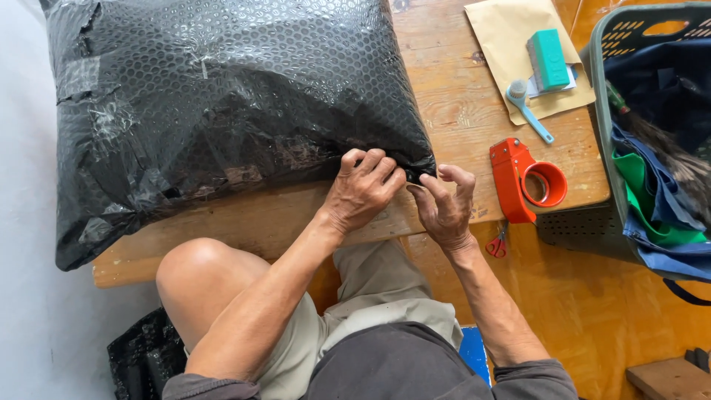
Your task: A person wraps a pillow in black bubble wrap and secures the edges with tape using a dispenser.
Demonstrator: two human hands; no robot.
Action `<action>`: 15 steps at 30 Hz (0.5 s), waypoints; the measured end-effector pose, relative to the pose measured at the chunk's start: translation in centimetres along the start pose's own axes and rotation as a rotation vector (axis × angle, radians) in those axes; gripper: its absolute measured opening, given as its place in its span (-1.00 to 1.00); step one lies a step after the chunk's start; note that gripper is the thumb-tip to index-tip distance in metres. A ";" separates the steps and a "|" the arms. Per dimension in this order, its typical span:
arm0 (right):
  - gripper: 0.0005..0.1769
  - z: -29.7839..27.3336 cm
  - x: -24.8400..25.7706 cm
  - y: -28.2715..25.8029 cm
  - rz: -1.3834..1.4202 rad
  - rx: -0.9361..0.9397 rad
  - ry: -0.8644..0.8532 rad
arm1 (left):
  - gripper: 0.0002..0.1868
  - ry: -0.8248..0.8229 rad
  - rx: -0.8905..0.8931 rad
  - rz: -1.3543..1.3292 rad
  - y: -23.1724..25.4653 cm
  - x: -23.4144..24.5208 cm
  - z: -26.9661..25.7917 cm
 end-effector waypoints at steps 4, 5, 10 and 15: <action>-0.80 0.3 -0.6 -0.5 -0.026 0.027 0.005 | -0.84 -0.017 -0.004 -0.001 -0.1 -0.4 -0.2; -0.85 0.5 -0.7 -0.6 -0.034 0.030 0.012 | -0.84 -0.017 -0.002 0.004 0.0 -0.5 -0.2; -0.91 1.1 -1.2 -0.7 -0.056 0.016 0.005 | -0.84 -0.011 0.003 0.011 0.2 -0.6 -0.3; -0.85 1.6 -1.5 -1.1 -0.081 -0.003 -0.009 | -0.86 0.010 0.008 0.046 0.4 -0.6 0.1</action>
Point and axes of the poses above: each hand's wrist, its own z-axis towards the middle knuckle, its own x-axis out of the back of the hand, y = z × x, the point moved 5 cm from there along z, towards the middle knuckle, and after that the axes turned 7 degrees about -x, right-handed, at the moved point
